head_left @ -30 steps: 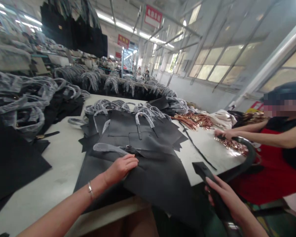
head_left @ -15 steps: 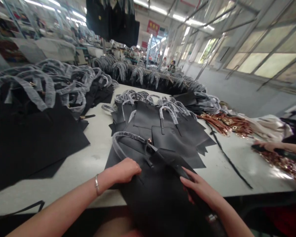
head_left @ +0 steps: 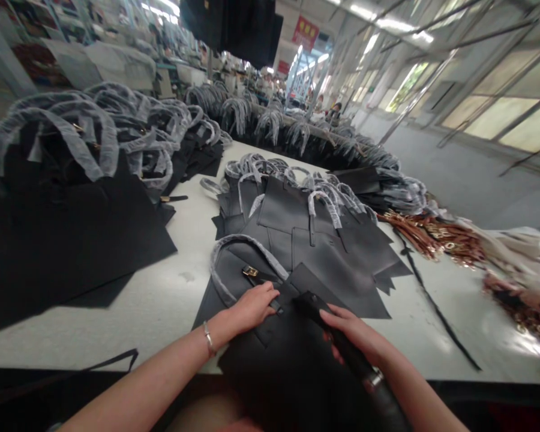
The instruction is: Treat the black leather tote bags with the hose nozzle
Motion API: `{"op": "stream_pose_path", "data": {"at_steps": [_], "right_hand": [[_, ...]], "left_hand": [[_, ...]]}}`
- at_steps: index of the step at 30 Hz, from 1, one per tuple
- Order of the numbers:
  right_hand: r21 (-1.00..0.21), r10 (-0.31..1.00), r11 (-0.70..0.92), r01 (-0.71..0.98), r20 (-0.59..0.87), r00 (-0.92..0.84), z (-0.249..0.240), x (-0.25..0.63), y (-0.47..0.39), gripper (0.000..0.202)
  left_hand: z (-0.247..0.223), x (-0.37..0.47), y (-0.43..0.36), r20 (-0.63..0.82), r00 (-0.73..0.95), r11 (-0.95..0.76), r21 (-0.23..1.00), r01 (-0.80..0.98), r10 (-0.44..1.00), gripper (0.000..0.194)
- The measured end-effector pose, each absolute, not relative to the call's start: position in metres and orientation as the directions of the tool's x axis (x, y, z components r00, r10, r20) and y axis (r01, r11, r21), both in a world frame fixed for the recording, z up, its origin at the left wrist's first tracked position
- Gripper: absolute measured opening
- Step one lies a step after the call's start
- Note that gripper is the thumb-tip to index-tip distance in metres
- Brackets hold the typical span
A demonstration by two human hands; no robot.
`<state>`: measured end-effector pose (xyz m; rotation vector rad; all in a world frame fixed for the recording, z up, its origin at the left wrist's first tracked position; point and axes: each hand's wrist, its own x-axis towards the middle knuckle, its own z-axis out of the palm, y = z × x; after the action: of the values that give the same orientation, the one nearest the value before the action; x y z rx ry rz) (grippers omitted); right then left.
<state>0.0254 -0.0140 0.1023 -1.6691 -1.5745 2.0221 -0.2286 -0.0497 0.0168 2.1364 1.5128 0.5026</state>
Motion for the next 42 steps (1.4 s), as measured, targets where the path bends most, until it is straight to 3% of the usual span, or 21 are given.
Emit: {"op": "stream_pose_path", "data": {"at_steps": [2, 5, 7, 12, 19, 27, 32, 42], "right_hand": [[-0.756, 0.667, -0.425, 0.497, -0.633, -0.393, 0.1, 0.017, -0.006, 0.041], [-0.84, 0.831, -0.251, 0.481, -0.442, -0.338, 0.103, 0.004, -0.002, 0.048], [-0.86, 0.867, -0.169, 0.482, -0.362, -0.342, 0.111, 0.0, -0.005, 0.055], [-0.787, 0.737, -0.261, 0.558, -0.536, -0.412, 0.133, 0.01, -0.024, 0.055], [-0.696, 0.531, -0.396, 0.599, -0.706, -0.469, 0.12, 0.004, -0.032, 0.058], [-0.702, 0.48, -0.324, 0.634, -0.7, -0.529, 0.122, -0.013, -0.028, 0.058], [-0.643, 0.408, -0.341, 0.686, -0.758, -0.508, 0.126, -0.001, -0.049, 0.065], [-0.659, 0.413, -0.281, 0.698, -0.74, -0.531, 0.123, -0.022, -0.059, 0.069]], "left_hand": [[0.019, -0.229, -0.05, 0.021, 0.324, -0.275, 0.582, 0.765, 0.946, 0.035], [0.024, -0.23, -0.052, 0.006, 0.31, -0.25, 0.605, 0.756, 0.951, 0.038], [0.027, -0.233, -0.053, -0.008, 0.296, -0.225, 0.633, 0.74, 0.955, 0.04], [0.032, -0.242, -0.055, -0.046, 0.259, -0.138, 0.751, 0.646, 0.965, 0.03], [0.026, -0.243, -0.054, -0.03, 0.253, -0.135, 0.782, 0.608, 0.967, 0.024], [0.015, -0.246, -0.054, 0.049, 0.276, -0.212, 0.77, 0.602, 0.96, 0.022], [0.014, -0.245, -0.055, 0.066, 0.278, -0.225, 0.771, 0.595, 0.958, 0.03], [0.017, -0.244, -0.054, 0.047, 0.248, -0.186, 0.796, 0.575, 0.968, 0.048]]}}
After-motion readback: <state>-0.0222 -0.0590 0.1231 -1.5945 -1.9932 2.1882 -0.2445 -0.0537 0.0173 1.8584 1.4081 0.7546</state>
